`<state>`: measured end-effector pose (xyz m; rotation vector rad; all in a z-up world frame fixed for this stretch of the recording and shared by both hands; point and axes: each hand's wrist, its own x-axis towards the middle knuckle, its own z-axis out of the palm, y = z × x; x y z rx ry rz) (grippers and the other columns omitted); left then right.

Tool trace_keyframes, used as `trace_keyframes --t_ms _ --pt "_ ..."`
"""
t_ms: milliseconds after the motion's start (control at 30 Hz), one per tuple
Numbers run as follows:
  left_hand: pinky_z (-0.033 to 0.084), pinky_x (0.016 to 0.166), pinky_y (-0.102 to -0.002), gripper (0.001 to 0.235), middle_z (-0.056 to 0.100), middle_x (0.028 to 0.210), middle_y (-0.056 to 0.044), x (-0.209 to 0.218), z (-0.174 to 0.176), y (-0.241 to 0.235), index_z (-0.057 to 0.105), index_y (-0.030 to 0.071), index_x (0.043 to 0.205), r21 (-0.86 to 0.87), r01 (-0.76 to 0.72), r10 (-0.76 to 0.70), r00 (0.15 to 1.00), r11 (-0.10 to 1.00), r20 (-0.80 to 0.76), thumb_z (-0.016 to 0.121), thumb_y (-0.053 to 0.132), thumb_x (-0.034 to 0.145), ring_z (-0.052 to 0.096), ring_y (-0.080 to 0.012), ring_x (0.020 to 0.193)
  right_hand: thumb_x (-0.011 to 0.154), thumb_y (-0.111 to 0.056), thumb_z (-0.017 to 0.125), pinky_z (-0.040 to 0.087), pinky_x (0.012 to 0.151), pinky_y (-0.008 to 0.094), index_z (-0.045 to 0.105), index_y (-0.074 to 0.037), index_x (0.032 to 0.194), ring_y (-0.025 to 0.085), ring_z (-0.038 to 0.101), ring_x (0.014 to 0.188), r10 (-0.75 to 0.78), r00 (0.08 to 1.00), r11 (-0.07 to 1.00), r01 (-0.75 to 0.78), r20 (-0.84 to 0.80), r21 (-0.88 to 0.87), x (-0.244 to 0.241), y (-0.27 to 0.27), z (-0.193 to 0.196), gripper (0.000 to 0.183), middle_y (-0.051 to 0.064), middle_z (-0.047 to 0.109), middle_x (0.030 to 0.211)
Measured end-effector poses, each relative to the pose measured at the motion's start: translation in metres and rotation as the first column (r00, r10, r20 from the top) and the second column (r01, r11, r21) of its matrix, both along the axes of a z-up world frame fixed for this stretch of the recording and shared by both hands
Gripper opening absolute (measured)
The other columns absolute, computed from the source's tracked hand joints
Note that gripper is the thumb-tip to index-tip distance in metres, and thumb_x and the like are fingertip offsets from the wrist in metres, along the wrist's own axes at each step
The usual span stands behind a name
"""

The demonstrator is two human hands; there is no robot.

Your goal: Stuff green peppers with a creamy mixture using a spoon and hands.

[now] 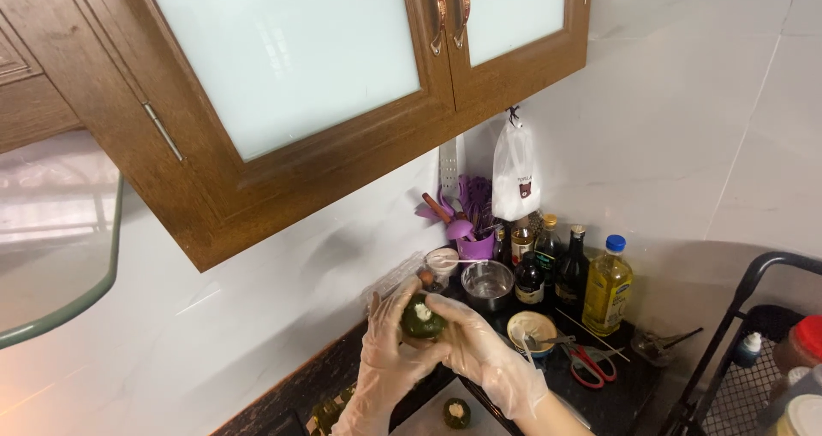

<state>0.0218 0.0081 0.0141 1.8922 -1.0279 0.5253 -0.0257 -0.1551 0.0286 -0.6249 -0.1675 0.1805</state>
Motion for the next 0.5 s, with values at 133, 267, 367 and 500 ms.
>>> trace_keyframes --t_ms 133,267,367,500 --pt "0.011 0.127 -0.059 0.091 0.062 0.141 -0.008 -0.002 0.001 -0.008 0.048 0.018 0.145 0.061 -0.15 0.148 0.989 0.987 0.028 0.091 0.039 0.068 0.053 -0.0272 0.137 0.105 -0.021 0.051 0.066 0.087 0.035 0.052 0.001 0.134 0.026 0.071 0.106 0.073 0.997 0.994 -0.073 0.013 0.076 0.01 -0.003 -0.02 0.037 0.018 0.063 0.122" --pt "0.011 0.127 -0.06 0.079 0.065 0.143 -0.005 0.002 -0.013 -0.013 0.055 0.019 0.142 -0.001 -0.181 0.18 0.975 0.983 0.131 0.09 0.037 0.074 0.054 -0.0264 0.14 0.101 -0.033 0.044 0.063 0.087 0.035 0.055 0.0 0.132 0.026 0.07 0.108 0.081 0.984 0.961 -0.036 -0.157 0.273 -0.006 0.01 0.012 0.046 0.018 0.067 0.121" --pt "0.011 0.127 -0.061 0.074 0.068 0.143 -0.004 -0.009 -0.007 -0.014 0.06 0.02 0.141 -0.023 -0.2 0.201 0.971 0.98 0.127 0.089 0.035 0.075 0.056 -0.0259 0.14 0.106 -0.035 0.042 0.064 0.086 0.035 0.052 -0.003 0.133 0.024 0.07 0.107 -0.019 0.998 0.988 0.027 -0.056 0.153 0.012 0.007 -0.02 0.043 0.014 0.064 0.12" --pt "0.01 0.128 -0.061 0.075 0.068 0.144 -0.004 -0.002 -0.009 -0.008 0.06 0.021 0.142 -0.011 -0.175 0.174 0.969 0.985 0.177 0.089 0.034 0.074 0.056 -0.0262 0.141 0.107 -0.03 0.042 0.064 0.084 0.035 0.052 -0.003 0.136 0.024 0.07 0.106 -0.082 0.994 0.995 0.086 -0.069 0.052 0.008 0.007 -0.016 0.041 0.015 0.064 0.123"
